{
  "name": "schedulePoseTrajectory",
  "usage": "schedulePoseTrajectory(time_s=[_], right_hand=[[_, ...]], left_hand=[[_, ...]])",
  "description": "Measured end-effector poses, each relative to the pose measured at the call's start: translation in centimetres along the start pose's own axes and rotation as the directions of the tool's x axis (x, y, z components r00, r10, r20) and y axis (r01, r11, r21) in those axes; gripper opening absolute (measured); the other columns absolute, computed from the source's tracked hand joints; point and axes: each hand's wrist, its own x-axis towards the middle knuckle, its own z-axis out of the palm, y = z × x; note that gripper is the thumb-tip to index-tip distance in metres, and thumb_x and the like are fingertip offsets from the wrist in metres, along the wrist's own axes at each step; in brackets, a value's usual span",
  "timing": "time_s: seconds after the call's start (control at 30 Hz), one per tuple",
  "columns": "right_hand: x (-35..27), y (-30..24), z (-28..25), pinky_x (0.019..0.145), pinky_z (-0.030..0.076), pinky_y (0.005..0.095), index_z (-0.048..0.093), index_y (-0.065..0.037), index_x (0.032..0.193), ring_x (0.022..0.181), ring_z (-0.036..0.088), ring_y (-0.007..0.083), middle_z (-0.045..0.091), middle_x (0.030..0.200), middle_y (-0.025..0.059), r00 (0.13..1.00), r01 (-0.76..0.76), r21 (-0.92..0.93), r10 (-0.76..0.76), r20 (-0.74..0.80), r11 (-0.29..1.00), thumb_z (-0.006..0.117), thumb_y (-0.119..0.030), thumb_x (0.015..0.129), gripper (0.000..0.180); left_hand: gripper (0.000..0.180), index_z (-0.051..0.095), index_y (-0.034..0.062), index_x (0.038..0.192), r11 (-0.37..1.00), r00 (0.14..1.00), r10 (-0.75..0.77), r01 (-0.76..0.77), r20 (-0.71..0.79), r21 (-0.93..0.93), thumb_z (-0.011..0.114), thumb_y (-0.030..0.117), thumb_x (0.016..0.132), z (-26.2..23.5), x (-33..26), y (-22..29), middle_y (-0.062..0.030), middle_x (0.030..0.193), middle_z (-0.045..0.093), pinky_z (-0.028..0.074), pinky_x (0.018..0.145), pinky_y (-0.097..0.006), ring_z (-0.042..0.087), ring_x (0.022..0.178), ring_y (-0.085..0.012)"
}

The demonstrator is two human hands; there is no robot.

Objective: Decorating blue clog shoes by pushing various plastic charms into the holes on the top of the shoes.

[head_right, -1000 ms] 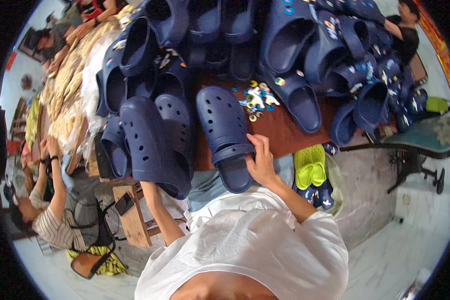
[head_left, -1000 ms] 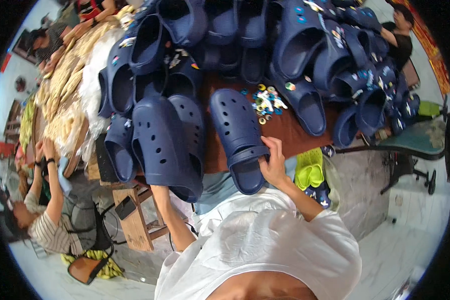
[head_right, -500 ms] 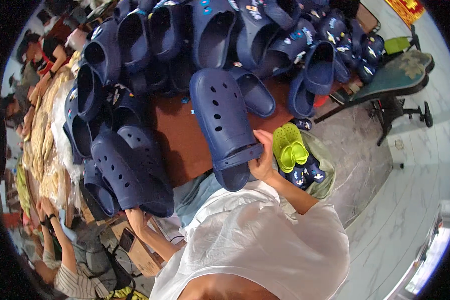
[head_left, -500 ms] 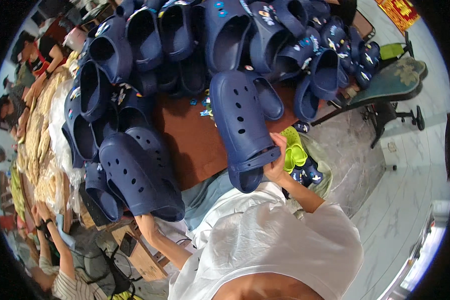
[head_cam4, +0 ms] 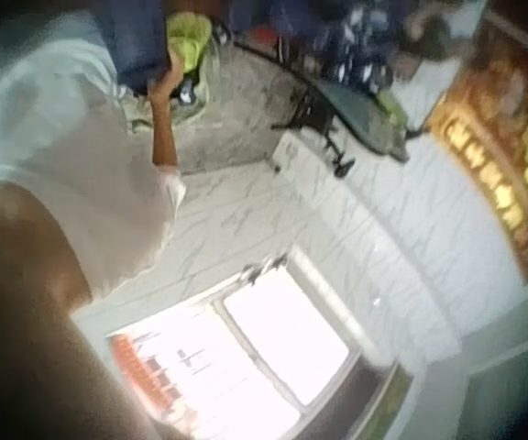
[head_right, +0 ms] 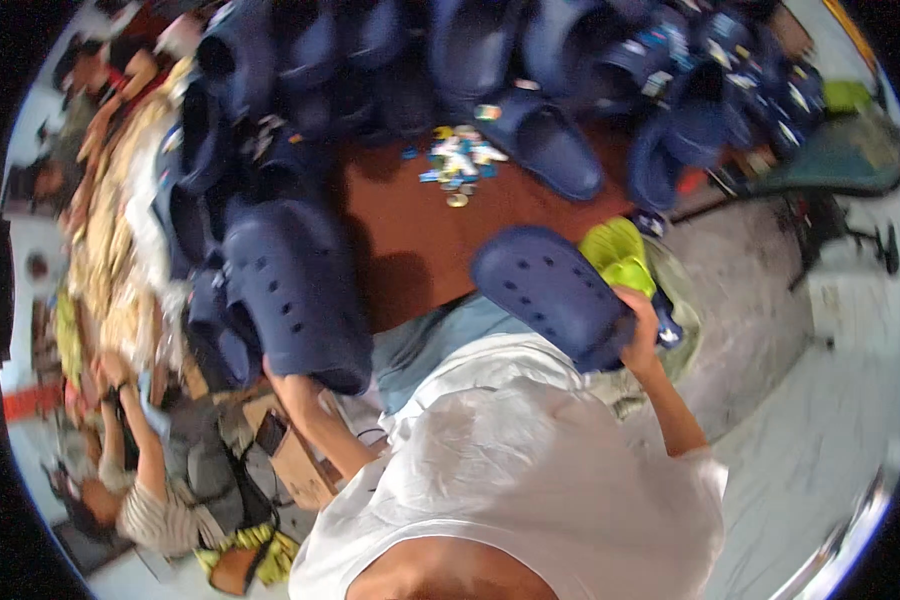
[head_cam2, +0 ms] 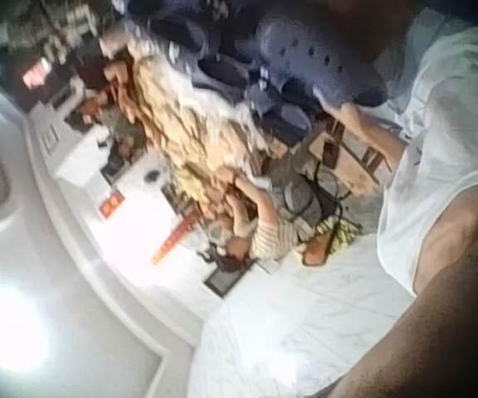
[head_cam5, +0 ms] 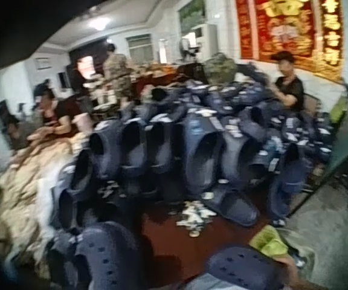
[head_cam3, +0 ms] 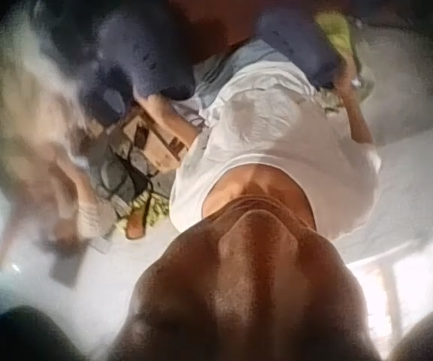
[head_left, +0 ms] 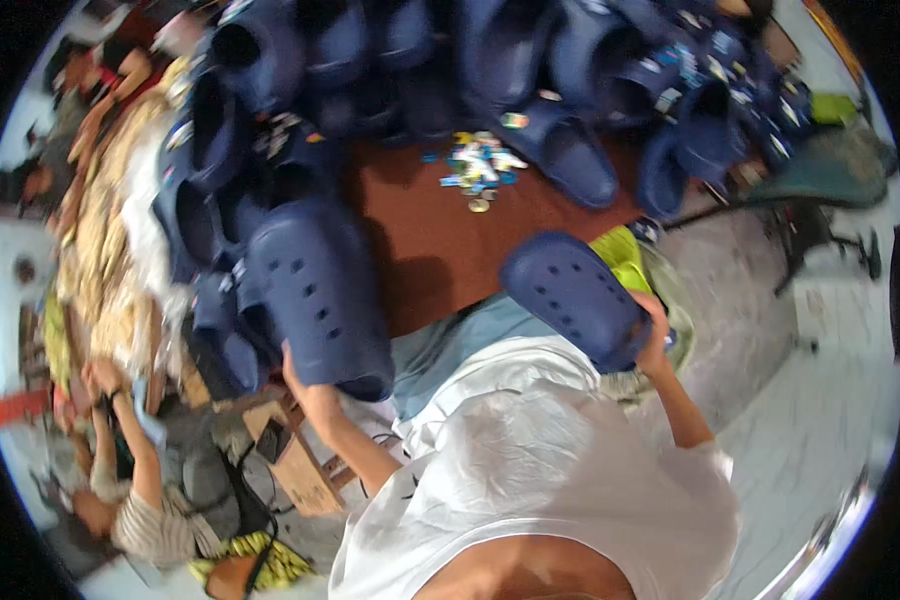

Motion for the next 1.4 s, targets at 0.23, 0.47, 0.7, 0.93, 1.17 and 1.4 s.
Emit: schedulePoseTrajectory(time_s=[0.23, 0.47, 0.7, 0.93, 1.17, 1.4], right_hand=[[-1.7, 1.2, 1.5, 0.096, 0.046, 0.0422, 0.053, 0.001, 0.119, 0.106, 0.062, 0.0326, 0.063, 0.116, 0.0203, 0.998, -0.042, 0.062, 0.044, -0.034, 0.997, 0.059, -0.034, 0.099, 0.041], [-1.8, 3.4, 2.9, 0.099, 0.044, 0.0411, 0.052, 0.002, 0.121, 0.109, 0.059, 0.0285, 0.06, 0.116, 0.018, 0.972, -0.215, 0.042, 0.218, -0.09, 0.976, 0.06, -0.039, 0.096, 0.049], [0.1, 0.8, 3.8, 0.099, 0.041, 0.0397, 0.051, 0.002, 0.121, 0.109, 0.055, 0.026, 0.056, 0.115, 0.0152, 0.972, -0.212, 0.095, 0.22, -0.079, 0.973, 0.059, -0.047, 0.095, 0.056], [3.7, -1.0, 4.3, 0.1, 0.037, 0.0393, 0.049, 0.001, 0.118, 0.108, 0.051, 0.0249, 0.051, 0.114, 0.0123, 0.968, -0.227, 0.081, 0.234, -0.09, 0.971, 0.054, -0.051, 0.093, 0.058], [3.6, -0.3, 5.3, 0.106, 0.034, 0.0418, 0.044, -0.003, 0.129, 0.119, 0.048, 0.0272, 0.047, 0.124, 0.013, 0.987, -0.128, 0.095, 0.137, -0.088, 0.987, 0.055, -0.047, 0.093, 0.058], [4.2, -1.2, 5.8, 0.11, 0.033, 0.0443, 0.037, -0.004, 0.138, 0.127, 0.044, 0.0289, 0.044, 0.13, 0.0145, 0.981, -0.179, 0.088, 0.185, -0.06, 0.98, 0.057, -0.047, 0.091, 0.067]], left_hand=[[0.071, 0.047, 0.0075, 0.143, 0.872, 0.865, 0.272, -0.407, 0.421, 0.272, 0.059, -0.006, 0.074, 3.8, -1.7, 5.0, -0.0249, 0.156, 0.026, 0.029, 0.114, -0.037, 0.033, 0.143, -0.0328], [0.086, 0.046, 0.0139, 0.145, 0.801, 0.865, 0.254, -0.439, 0.433, 0.407, 0.053, -0.014, 0.064, 6.1, -2.8, 7.3, -0.0241, 0.155, 0.015, 0.038, 0.109, -0.042, 0.051, 0.122, -0.0363], [0.071, 0.046, 0.0117, 0.137, 0.822, 0.961, 0.242, -0.275, 0.131, 0.498, 0.07, -0.003, 0.072, 6.1, -3.8, 6.5, -0.018, 0.127, 0.051, 0.051, 0.093, -0.039, 0.062, 0.109, -0.0305], [0.08, 0.035, 0.0102, 0.144, 0.989, 0.954, 0.096, -0.123, 0.283, 0.078, 0.06, -0.01, 0.07, 5.1, -3.0, 5.4, -0.0201, 0.131, 0.058, 0.046, 0.098, -0.036, 0.065, 0.109, -0.0291], [0.071, 0.053, 0.0031, 0.134, 0.978, 0.804, 0.166, -0.21, 0.571, 0.012, 0.049, -0.015, 0.066, 5.7, -0.9, 7.4, -0.0118, 0.127, 0.059, 0.043, 0.097, -0.029, 0.06, 0.104, -0.0198], [0.058, 0.057, 0.0004, 0.127, 0.977, 0.851, 0.206, -0.146, 0.482, -0.158, 0.064, -0.004, 0.07, 3.1, -3.1, 9.2, -0.0083, 0.122, 0.062, 0.043, 0.097, -0.029, 0.059, 0.103, -0.0154]])
